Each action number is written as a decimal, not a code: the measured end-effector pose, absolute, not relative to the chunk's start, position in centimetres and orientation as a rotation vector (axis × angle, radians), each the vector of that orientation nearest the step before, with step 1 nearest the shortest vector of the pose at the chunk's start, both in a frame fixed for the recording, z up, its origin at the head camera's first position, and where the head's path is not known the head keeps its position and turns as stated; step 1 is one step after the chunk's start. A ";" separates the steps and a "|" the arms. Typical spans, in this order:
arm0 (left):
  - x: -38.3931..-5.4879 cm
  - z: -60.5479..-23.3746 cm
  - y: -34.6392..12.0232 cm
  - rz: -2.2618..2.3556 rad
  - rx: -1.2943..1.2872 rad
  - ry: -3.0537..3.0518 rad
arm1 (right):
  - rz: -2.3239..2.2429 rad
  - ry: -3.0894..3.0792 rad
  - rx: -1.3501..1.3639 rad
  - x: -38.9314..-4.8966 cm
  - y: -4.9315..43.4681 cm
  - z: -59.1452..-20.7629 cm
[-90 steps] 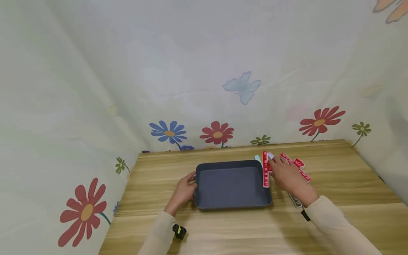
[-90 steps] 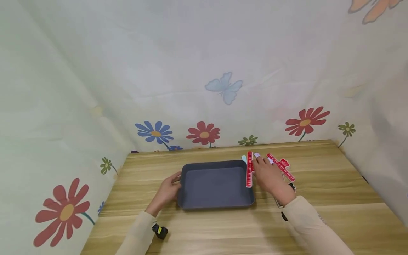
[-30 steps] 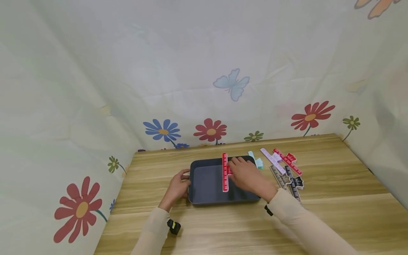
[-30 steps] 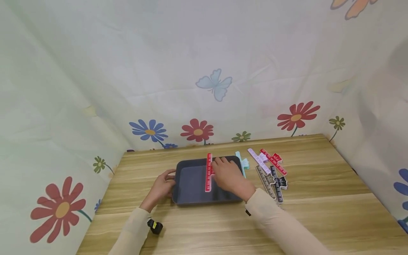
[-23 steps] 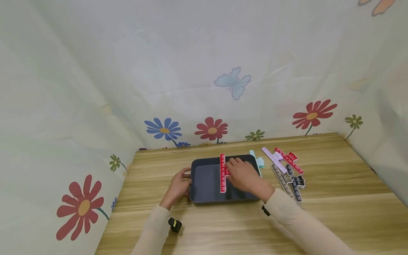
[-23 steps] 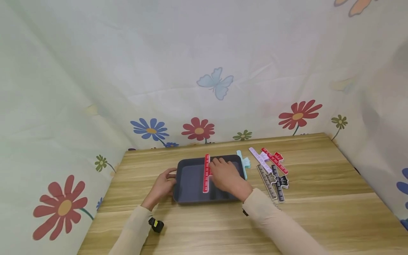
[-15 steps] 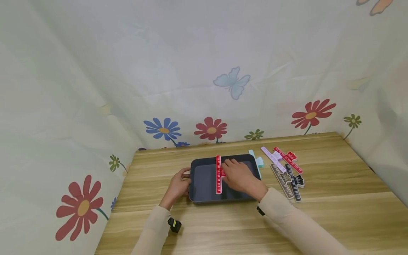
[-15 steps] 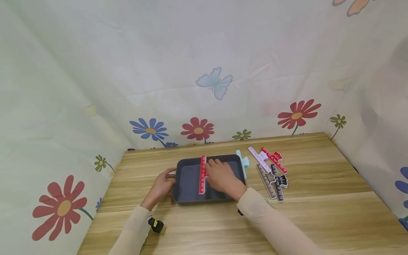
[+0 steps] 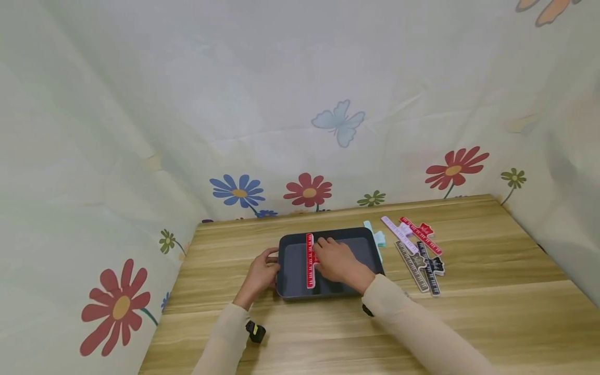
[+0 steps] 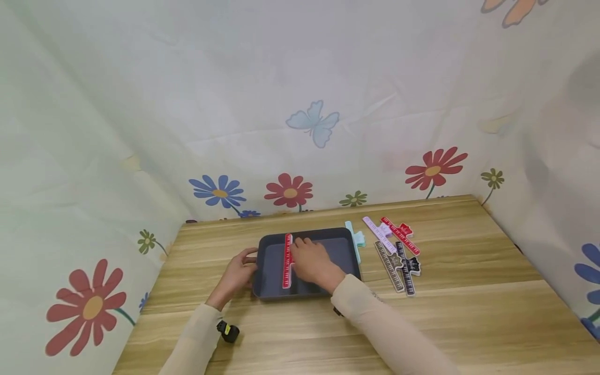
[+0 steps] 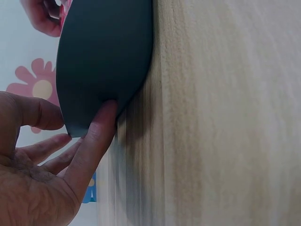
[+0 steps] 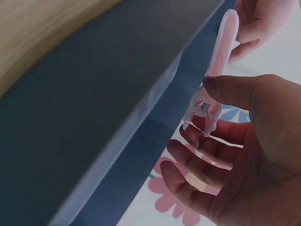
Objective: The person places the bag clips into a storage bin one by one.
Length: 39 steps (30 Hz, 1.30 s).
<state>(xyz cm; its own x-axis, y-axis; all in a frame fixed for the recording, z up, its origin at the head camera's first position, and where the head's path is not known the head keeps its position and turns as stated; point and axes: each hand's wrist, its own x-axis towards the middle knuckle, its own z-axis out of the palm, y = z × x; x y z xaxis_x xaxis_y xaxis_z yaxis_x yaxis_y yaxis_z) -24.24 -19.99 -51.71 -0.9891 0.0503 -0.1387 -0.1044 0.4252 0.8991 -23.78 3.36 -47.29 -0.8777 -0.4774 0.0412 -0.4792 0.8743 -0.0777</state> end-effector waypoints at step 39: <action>-24.2 -51.6 -19.7 1.552 -0.036 2.586 | 0.051 -3.164 0.736 -25.1 -2.6 -48.7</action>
